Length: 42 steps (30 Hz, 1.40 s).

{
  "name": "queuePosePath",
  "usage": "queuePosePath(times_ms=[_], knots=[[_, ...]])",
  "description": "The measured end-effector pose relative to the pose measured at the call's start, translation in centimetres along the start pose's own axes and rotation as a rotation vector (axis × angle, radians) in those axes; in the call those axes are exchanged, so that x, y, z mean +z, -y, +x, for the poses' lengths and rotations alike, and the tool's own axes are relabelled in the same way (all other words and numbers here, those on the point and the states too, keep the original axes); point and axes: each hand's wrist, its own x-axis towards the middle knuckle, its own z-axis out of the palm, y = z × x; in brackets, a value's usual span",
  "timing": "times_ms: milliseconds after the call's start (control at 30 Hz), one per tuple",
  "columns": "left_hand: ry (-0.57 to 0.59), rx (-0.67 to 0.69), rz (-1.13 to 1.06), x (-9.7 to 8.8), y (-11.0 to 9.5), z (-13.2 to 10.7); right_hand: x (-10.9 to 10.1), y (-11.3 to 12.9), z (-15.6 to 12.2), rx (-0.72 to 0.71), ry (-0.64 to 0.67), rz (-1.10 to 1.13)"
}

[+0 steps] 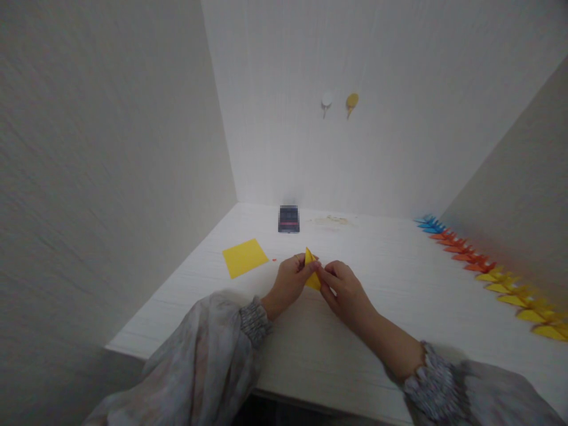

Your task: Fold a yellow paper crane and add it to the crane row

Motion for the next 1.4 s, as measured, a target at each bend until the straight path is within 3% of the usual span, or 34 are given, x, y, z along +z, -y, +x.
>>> queuePosePath(times_ms=[267, 367, 633, 833, 1167, 1400], knots=[[-0.019, 0.013, 0.081, -0.1, -0.1, -0.1, -0.1, 0.4, 0.1, 0.002, 0.048, 0.004], [-0.01, -0.009, 0.087, -0.1, 0.0, -0.1, -0.3, 0.6, 0.1, 0.036, 0.001, 0.072], [0.2, -0.054, 0.021, 0.3, 0.0, -0.3, -0.7, -0.4, 0.6, 0.35, -0.182, 0.375], [0.39, -0.036, 0.06, 0.2, 0.0, -0.7, -0.7, -0.6, 0.9, 0.45, -0.028, 0.709], [0.456, -0.126, -0.087, 0.6, 0.6, -0.7, -0.6, -0.7, 0.6, 0.628, 0.045, 1.069], [0.49, -0.113, -0.087, 0.7, 0.5, -0.8, -0.4, -1.3, 0.5, 0.692, 0.102, 1.176]])
